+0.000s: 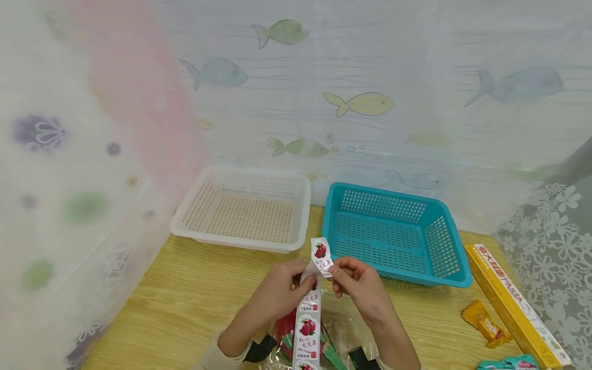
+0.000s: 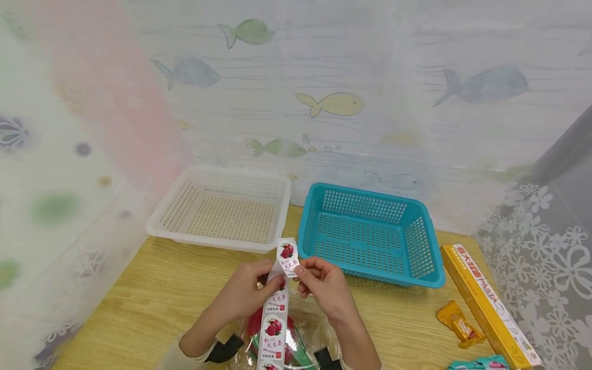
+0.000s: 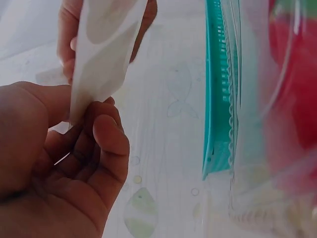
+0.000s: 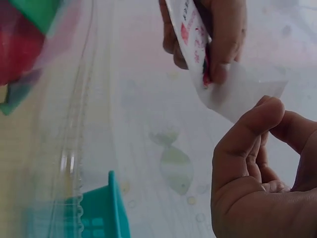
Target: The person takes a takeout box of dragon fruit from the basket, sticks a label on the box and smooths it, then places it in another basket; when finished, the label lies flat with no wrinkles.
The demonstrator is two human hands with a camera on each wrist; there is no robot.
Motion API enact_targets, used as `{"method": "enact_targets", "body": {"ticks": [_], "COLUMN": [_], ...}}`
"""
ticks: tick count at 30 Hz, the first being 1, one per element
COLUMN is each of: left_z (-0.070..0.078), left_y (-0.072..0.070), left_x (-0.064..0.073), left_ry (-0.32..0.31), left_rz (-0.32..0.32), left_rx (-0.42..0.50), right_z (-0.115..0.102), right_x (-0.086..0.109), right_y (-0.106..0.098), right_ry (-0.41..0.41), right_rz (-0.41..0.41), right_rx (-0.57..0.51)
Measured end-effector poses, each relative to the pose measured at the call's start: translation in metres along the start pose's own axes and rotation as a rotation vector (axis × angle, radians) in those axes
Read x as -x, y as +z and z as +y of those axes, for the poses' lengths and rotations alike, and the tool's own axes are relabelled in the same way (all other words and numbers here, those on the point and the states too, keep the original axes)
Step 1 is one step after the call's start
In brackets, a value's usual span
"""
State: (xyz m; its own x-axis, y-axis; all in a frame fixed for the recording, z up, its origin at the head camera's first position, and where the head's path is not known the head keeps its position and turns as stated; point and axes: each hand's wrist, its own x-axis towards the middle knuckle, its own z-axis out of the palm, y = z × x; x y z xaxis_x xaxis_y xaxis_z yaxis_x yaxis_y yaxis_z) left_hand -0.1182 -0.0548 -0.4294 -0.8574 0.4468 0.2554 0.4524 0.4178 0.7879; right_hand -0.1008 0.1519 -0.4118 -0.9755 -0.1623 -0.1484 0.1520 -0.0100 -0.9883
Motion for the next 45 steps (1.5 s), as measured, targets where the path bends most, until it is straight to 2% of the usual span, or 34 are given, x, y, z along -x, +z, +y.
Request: {"method": "enact_targets", "body": {"ticks": [6,12,16,22,29,32,35,40,45], "left_z": [-0.008,-0.018,-0.028,-0.043,-0.067,-0.080,-0.095,-0.120,-0.136], "left_y": [-0.008,-0.015,-0.024,-0.047,-0.078,-0.082,-0.079,-0.069,-0.064], "left_x": [0.000,0.003,0.009,0.023,0.049,0.063,0.074,0.086,0.088], "left_ry": [-0.054,-0.147,-0.218,-0.378,-0.517,-0.569,-0.590,-0.589,-0.565], "left_rz": [0.021,0.035,0.041,0.076,0.135,0.108,0.043,-0.022,-0.055], "left_rx": [-0.006,0.009,0.101,0.307,0.389,0.400,0.385,0.364,0.328], "right_z": [-0.007,-0.014,-0.016,-0.014,-0.010,-0.008,-0.007,-0.006,-0.004], "right_x": [0.006,0.014,0.019,0.020,0.022,0.024,0.025,0.026,0.026], "right_y": [0.002,0.001,0.001,0.000,-0.001,-0.001,-0.002,-0.003,-0.003], "right_ry": [-0.046,-0.082,-0.101,-0.126,-0.154,-0.150,-0.136,-0.128,-0.138], "right_rz": [-0.004,0.007,0.045,0.102,0.114,0.126,0.148,0.160,0.146], "right_rx": [0.010,0.006,-0.003,-0.010,-0.037,-0.044,-0.051,-0.061,-0.080]}}
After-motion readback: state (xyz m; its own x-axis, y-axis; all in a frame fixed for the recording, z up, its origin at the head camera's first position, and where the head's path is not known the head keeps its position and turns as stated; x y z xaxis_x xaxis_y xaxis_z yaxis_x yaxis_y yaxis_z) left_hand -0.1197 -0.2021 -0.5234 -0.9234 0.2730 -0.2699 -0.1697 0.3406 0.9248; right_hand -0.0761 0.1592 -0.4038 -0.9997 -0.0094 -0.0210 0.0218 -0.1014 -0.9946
